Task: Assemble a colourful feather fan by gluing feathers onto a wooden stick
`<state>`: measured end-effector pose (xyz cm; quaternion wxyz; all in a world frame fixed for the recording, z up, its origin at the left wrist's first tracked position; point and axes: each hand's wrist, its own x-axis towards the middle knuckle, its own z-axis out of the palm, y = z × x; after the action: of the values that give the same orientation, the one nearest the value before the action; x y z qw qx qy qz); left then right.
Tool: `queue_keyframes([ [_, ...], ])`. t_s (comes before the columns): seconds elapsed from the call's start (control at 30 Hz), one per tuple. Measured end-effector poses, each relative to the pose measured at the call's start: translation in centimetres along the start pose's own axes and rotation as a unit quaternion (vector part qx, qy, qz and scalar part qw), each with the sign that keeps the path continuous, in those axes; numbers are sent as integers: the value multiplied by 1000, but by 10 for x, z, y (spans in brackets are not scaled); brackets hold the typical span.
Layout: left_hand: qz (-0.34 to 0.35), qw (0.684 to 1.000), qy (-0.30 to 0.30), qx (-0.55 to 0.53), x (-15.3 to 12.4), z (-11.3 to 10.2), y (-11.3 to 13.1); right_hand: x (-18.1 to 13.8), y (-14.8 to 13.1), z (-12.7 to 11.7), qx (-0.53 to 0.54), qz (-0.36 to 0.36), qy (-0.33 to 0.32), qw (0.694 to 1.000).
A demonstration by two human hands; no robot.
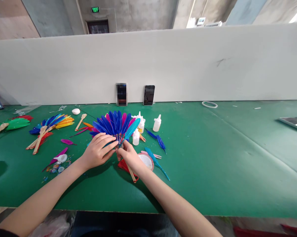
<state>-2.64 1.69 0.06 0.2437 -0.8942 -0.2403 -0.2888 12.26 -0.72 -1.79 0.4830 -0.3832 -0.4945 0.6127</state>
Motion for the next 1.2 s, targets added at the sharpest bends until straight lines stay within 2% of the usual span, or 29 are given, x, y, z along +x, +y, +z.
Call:
queue_keyframes([
  [1.2, 11, 1000, 20, -9, 1, -2, 1, 3, 6, -2, 7, -8, -5, 1000],
])
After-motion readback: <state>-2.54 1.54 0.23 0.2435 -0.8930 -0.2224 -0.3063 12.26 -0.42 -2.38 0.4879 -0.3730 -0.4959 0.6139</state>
